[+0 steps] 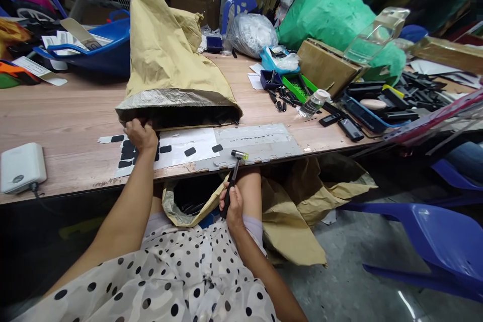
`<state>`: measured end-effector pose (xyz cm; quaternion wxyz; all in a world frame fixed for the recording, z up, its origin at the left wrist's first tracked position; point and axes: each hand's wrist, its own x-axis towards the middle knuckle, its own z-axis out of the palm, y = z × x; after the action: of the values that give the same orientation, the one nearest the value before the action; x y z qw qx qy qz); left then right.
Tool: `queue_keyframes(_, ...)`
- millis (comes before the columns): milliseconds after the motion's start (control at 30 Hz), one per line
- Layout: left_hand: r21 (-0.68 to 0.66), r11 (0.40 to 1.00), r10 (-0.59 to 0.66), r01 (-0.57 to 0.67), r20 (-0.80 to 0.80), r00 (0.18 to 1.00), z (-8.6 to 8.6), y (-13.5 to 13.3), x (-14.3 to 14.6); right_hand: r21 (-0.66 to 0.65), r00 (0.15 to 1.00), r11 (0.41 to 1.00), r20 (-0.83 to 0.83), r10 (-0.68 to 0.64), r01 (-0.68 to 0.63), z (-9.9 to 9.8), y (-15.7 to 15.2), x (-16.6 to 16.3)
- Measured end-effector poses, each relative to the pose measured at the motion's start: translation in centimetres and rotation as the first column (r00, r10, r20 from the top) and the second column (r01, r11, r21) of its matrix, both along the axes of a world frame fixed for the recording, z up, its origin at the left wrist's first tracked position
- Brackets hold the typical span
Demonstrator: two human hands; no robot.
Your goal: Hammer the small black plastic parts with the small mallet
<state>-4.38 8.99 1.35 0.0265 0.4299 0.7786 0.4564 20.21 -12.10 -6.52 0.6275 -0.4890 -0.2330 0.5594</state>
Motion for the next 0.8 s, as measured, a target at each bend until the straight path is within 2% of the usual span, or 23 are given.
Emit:
queue_keyframes(67, 0.077, 0.982, -0.169, 0.173, -0.055, 0.984, -0.3, -2.5, 1.3, -0.003, 1.0, 1.0, -0.002, -0.01, 0.01, 0.2, 0.0, -0.1)
queue_keyframes(133, 0.048, 0.918, -0.385, 0.394, -0.138, 0.913, -0.6, -5.1, 2.9, -0.003, 1.0, 1.0, 0.002, -0.013, 0.013, 0.4, 0.0, -0.1)
queue_keyframes(200, -0.038, 0.807, -0.585, 0.59, -0.192, 0.788, -0.9, -7.4, 4.6, -0.009, 1.0, 1.0, 0.006, -0.011, 0.011, 0.5, 0.0, -0.1)
queue_keyframes(267, -0.137, 0.692, -0.719, 0.708, -0.211, 0.662, -1.3, -9.0, 6.0, -0.02, 1.0, 1.0, 0.006, -0.012, 0.012, 0.5, -0.1, -0.1)
queue_keyframes(300, -0.18, 0.653, -0.756, 0.736, -0.213, 0.619, -1.4, -9.6, 6.4, -0.024, 1.0, 1.0, 0.006, -0.015, 0.015, 0.5, -0.1, 0.0)
queue_keyframes(367, -0.239, 0.619, -0.785, 0.748, -0.212, 0.582, -1.5, -10.1, 6.9, -0.023, 1.0, 1.0, 0.009, -0.016, 0.016, 0.4, -0.1, 0.0)
queue_keyframes(467, -0.266, 0.614, -0.789, 0.743, -0.206, 0.579, -1.3, -10.2, 7.0, -0.011, 1.0, 1.0, 0.02, -0.001, 0.001, 0.3, -0.1, 0.0)
queue_keyframes(633, -0.26, 0.569, -0.822, 0.78, -0.141, 0.552, -0.9, -9.5, 7.5, -0.011, 0.998, 1.0, 0.06, -0.014, 0.015, 0.5, -0.1, 0.0)
queue_keyframes(800, -0.256, 0.558, -0.825, 0.789, -0.065, 0.562, -1.0, -9.1, 8.0, 0.015, 0.982, 0.999, 0.182, -0.039, 0.037, 0.8, -0.8, 0.0)
